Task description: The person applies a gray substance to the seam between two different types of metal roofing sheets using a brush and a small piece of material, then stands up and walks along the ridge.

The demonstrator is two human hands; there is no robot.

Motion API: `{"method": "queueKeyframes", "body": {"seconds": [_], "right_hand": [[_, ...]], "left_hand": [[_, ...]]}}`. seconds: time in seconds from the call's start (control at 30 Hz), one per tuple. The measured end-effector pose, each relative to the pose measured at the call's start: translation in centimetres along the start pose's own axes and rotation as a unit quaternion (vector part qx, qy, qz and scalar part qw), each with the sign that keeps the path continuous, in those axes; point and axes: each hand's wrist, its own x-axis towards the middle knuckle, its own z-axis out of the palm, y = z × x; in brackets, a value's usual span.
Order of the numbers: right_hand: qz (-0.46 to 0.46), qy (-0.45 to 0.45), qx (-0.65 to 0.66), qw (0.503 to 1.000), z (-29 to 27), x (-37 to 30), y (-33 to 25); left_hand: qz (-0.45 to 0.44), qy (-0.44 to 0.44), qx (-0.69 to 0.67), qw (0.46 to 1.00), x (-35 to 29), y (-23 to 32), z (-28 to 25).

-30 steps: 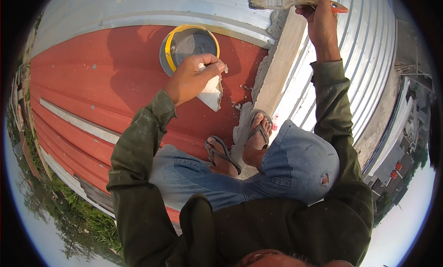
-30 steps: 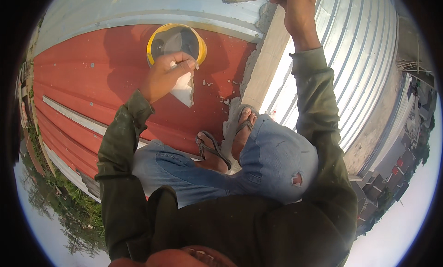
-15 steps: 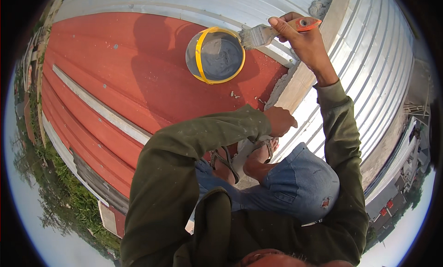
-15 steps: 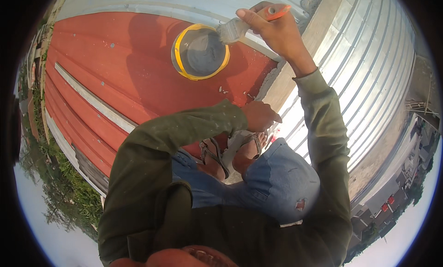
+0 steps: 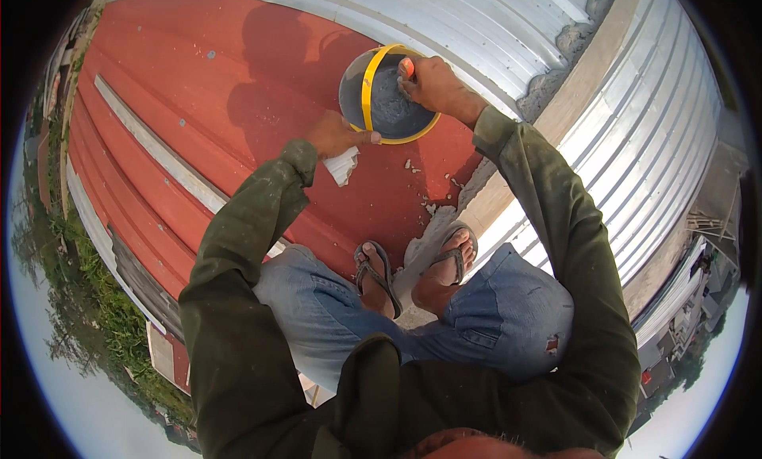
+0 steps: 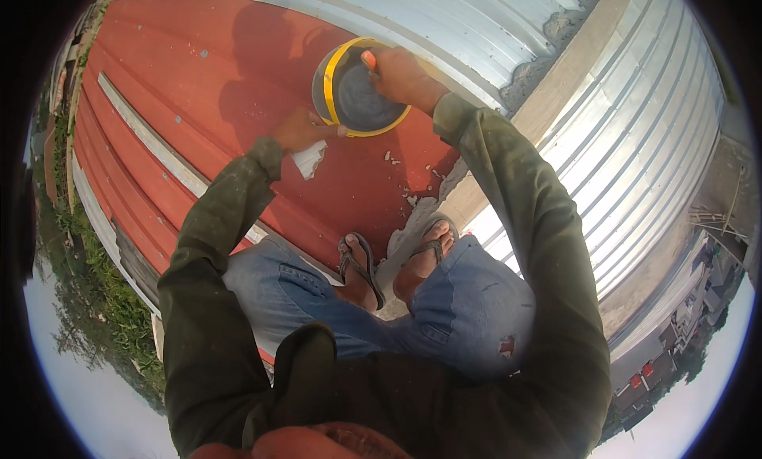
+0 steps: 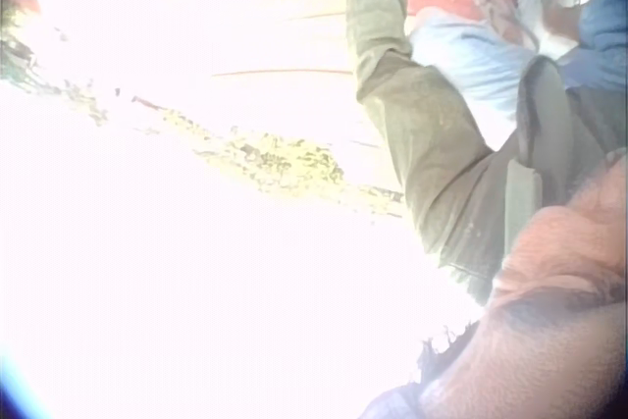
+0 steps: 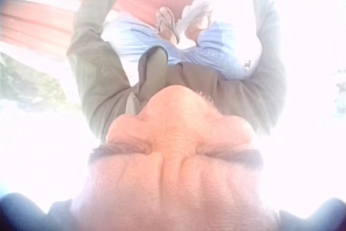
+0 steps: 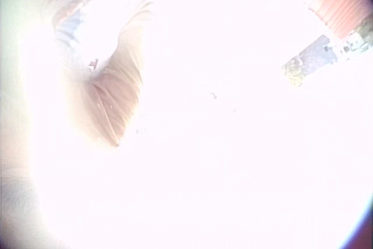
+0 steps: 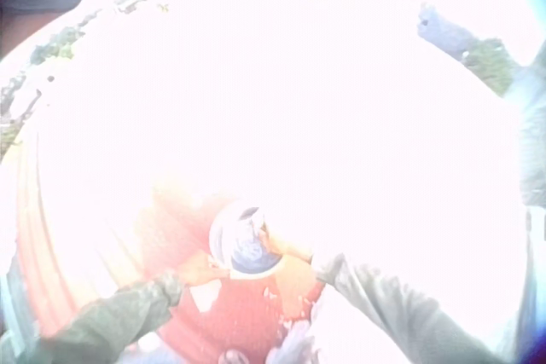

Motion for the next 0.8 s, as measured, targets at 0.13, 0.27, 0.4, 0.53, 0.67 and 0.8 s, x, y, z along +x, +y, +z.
{"method": "queueKeyframes", "body": {"seconds": [0.13, 0.27, 0.4, 0.53, 0.67, 0.8], "right_hand": [[-0.017, 0.027, -0.012, 0.999, 1.4, 0.3, 0.8], [0.001, 0.015, 0.017, 1.000, 2.0, 0.0, 1.3], [-0.003, 0.026, 0.031, 0.999, 2.4, -0.1, 2.0], [-0.016, 0.075, 0.008, 0.997, 1.7, -0.6, 1.6], [0.021, 0.102, 0.030, 0.994, -0.7, -2.0, 0.3], [0.038, 0.154, 0.072, 0.985, -2.2, -4.3, 0.6]], "left_hand": [[-0.031, 0.008, -0.033, 0.999, 0.4, -0.3, 0.2], [-0.046, -0.003, -0.108, 0.993, 1.3, -2.2, 0.2], [-0.076, -0.090, 0.109, 0.987, 2.2, -3.9, 1.9], [0.109, -0.099, 0.292, 0.945, 4.9, -6.6, 9.2], [0.151, -0.017, 0.310, 0.939, 8.4, -6.3, 14.0], [0.105, 0.001, 0.386, 0.916, 10.1, -5.6, 16.9]]}}
